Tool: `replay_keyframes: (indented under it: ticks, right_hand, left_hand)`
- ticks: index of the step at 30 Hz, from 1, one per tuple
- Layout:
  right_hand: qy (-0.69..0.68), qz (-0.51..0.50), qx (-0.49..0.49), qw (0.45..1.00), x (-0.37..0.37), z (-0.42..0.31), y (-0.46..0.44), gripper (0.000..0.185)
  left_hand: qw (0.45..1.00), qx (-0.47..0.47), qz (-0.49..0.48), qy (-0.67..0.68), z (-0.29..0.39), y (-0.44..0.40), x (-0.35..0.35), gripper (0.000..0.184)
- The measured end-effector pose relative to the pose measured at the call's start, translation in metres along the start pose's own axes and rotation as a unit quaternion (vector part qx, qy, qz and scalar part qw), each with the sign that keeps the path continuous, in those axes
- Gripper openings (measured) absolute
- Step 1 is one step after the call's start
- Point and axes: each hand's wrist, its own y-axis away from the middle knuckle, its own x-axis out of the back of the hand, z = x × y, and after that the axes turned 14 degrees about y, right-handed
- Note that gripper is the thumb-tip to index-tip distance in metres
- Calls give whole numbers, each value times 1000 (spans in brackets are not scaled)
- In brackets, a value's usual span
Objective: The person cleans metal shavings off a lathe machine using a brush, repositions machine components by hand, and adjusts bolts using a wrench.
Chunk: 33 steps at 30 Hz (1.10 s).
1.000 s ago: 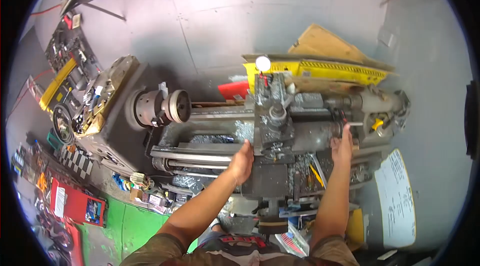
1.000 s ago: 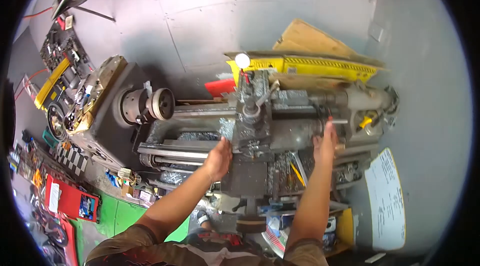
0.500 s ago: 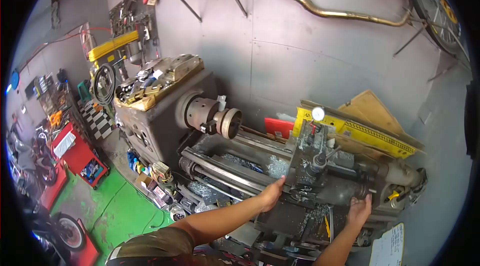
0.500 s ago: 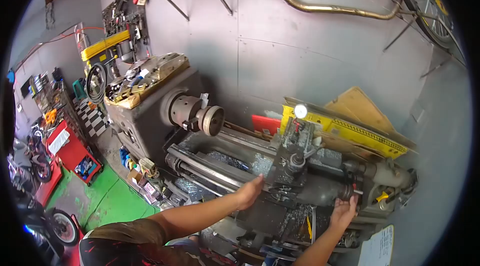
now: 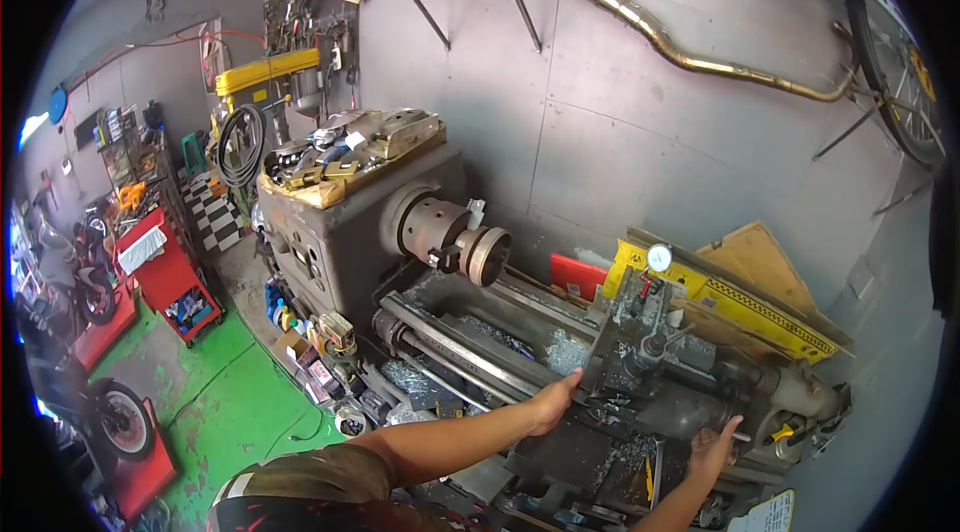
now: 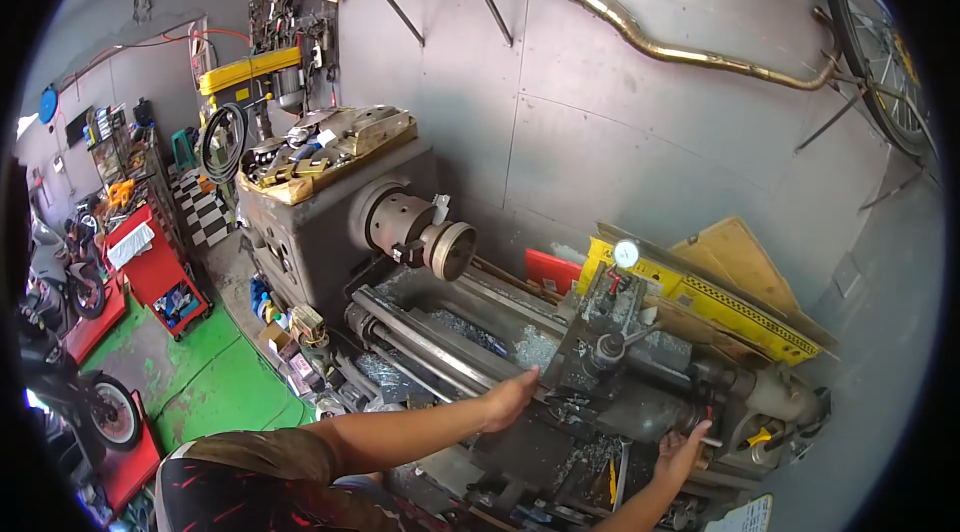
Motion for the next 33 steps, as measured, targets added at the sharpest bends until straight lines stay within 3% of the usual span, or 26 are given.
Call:
replay_keyframes:
  ticks: [3,7,8,12,13,18,23,27,33]
  right_hand:
    - [-5,13,-78,997,-4,0,-1,50]
    - [111,-68,78,988,44,26,-31,67]
    - [111,-71,76,988,42,26,-29,67]
    - [-3,82,-60,995,-42,-11,29,65]
    - [-3,76,-61,995,-42,-9,24,65]
    - [124,3,48,991,-10,1,8,67]
    - [-8,16,-42,999,-15,-5,19,60]
    - [103,108,90,985,16,23,-26,61]
    - [-12,0,31,999,-4,2,11,64]
  left_hand:
    - [1000,6,22,-5,4,-3,1,73]
    - [1000,11,12,22,14,17,-14,68]
    - [1000,9,14,23,12,16,-13,68]
    - [1000,-5,-13,23,7,7,-7,65]
    - [1000,-10,-11,23,12,7,-7,65]
    - [999,1,-22,27,13,12,-13,65]
    - [999,8,-28,39,2,-2,2,65]
    - [999,23,-22,44,8,2,-4,65]
    - [998,21,-32,56,6,3,-3,65]
